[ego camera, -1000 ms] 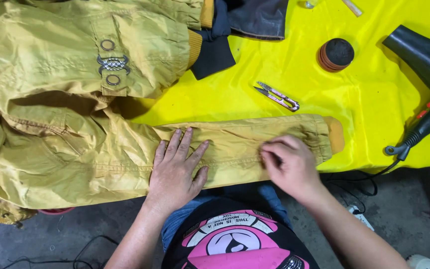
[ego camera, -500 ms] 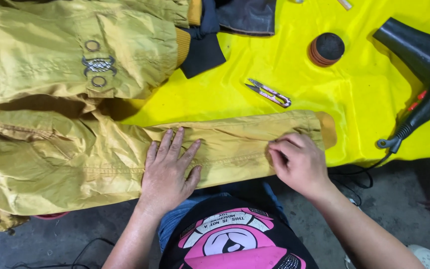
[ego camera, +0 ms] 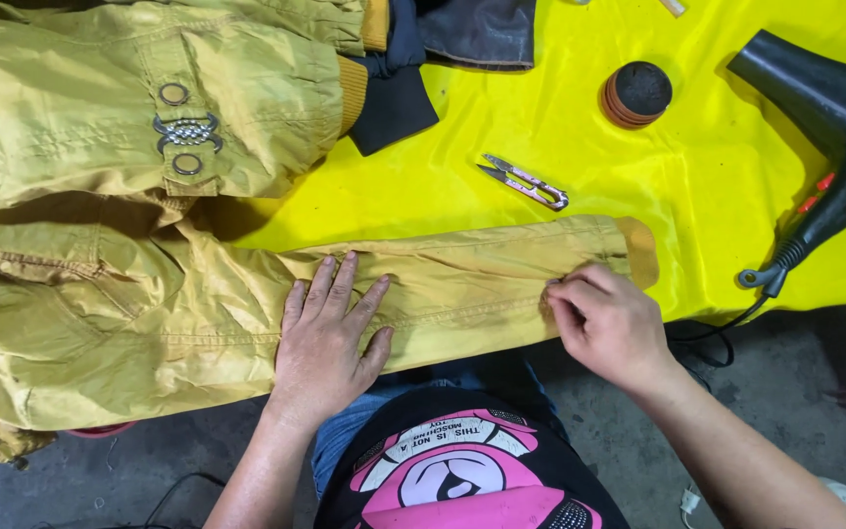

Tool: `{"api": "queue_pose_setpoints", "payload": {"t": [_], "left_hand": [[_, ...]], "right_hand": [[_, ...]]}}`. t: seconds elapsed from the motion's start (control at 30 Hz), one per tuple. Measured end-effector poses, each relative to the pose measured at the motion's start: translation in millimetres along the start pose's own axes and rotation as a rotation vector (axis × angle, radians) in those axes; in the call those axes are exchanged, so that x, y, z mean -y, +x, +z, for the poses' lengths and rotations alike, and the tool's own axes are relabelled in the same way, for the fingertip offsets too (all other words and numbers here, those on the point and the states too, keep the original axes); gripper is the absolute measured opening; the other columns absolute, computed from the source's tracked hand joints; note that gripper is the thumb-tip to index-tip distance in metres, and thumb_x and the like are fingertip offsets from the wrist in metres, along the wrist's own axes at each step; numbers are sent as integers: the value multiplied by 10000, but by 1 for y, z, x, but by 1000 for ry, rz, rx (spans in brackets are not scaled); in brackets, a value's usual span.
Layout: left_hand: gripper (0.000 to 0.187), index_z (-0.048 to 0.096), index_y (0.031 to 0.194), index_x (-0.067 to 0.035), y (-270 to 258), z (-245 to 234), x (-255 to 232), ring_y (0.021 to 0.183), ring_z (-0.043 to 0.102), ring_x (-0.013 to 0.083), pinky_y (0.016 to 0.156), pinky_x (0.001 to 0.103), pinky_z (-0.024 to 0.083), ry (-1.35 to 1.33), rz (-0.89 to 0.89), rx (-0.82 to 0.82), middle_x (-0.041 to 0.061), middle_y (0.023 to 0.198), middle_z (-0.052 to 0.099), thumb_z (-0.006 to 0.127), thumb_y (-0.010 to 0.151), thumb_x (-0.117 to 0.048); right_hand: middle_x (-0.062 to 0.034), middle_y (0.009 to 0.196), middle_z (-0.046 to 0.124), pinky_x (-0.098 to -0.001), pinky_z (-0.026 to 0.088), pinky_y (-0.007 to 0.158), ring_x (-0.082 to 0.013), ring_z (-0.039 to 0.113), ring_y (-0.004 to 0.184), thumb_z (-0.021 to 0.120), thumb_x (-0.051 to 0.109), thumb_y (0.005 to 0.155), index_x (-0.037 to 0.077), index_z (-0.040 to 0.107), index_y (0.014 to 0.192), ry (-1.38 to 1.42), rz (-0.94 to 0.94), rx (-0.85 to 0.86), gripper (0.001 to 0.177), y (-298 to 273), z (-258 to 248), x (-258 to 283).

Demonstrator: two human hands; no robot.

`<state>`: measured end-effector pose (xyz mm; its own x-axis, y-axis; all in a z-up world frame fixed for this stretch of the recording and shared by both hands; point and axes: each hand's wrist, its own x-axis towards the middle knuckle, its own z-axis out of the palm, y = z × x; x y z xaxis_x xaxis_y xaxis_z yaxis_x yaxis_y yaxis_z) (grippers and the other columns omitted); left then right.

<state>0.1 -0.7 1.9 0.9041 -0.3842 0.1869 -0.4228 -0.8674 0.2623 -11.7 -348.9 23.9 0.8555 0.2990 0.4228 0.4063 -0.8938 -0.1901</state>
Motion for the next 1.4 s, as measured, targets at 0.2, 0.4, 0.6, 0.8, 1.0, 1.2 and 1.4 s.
{"api": "queue_pose_setpoints", "payload": {"t": [0.2, 0.4, 0.6, 0.8, 1.0, 1.2, 1.4], "left_hand": [[579, 564, 1464, -299, -1, 3, 0, 1531, 275, 323, 1184, 543, 192, 13, 6, -22, 92, 1660, 340, 578, 908, -460], [573, 572, 1459, -288, -1, 1, 1, 1527, 275, 330, 1171, 552, 209, -19, 6, -14, 94, 1658, 338, 586, 910, -451], [585, 562, 1466, -286, -1, 2, 1, 1528, 273, 332, 1172, 549, 202, 0, 6, -17, 99, 1660, 334, 578, 906, -451], [578, 582, 1445, -284, -1, 1, -1, 1519, 284, 330, 1173, 553, 208, -7, -1, -30, 98, 1650, 349, 593, 897, -466], [577, 566, 1459, -274, -2, 1, 1, 1519, 278, 341, 1164, 552, 206, -25, 10, -13, 109, 1652, 337, 584, 909, -450], [577, 556, 1462, -276, -2, 1, 1, 1525, 261, 337, 1164, 556, 208, 2, 11, 2, 105, 1658, 324, 568, 914, -459], [588, 561, 1462, -273, -2, 1, 0, 1517, 279, 338, 1158, 561, 221, -17, 8, -30, 111, 1648, 341, 589, 904, -456]], "right_hand": [[-34, 929, 728, -380, 595, 741, -292, 732, 870, 709, 144, 872, 167, 769, 975, 378, 50, -11, 122, 21, 36, 54], [5, 926, 717, -326, 580, 749, -227, 725, 857, 727, 176, 855, 204, 775, 914, -5, -2, 13, 82, 2, 10, 17], [23, 914, 705, -335, 579, 757, -230, 717, 845, 723, 190, 878, 221, 775, 911, 7, 67, -1, 68, 9, 4, 7], [45, 932, 711, -315, 583, 727, -208, 719, 827, 692, 213, 884, 236, 760, 917, 271, -53, -6, 79, 28, 59, 92], [29, 878, 719, -332, 582, 710, -234, 733, 823, 720, 184, 864, 234, 780, 919, 113, 48, 70, 96, 15, 22, 19], [6, 912, 741, -349, 597, 735, -253, 743, 848, 716, 163, 880, 210, 794, 964, 341, 87, 36, 123, 38, 25, 55], [13, 922, 729, -351, 588, 714, -258, 723, 833, 702, 208, 887, 211, 785, 942, 342, -104, 17, 100, 45, 59, 94]]}}
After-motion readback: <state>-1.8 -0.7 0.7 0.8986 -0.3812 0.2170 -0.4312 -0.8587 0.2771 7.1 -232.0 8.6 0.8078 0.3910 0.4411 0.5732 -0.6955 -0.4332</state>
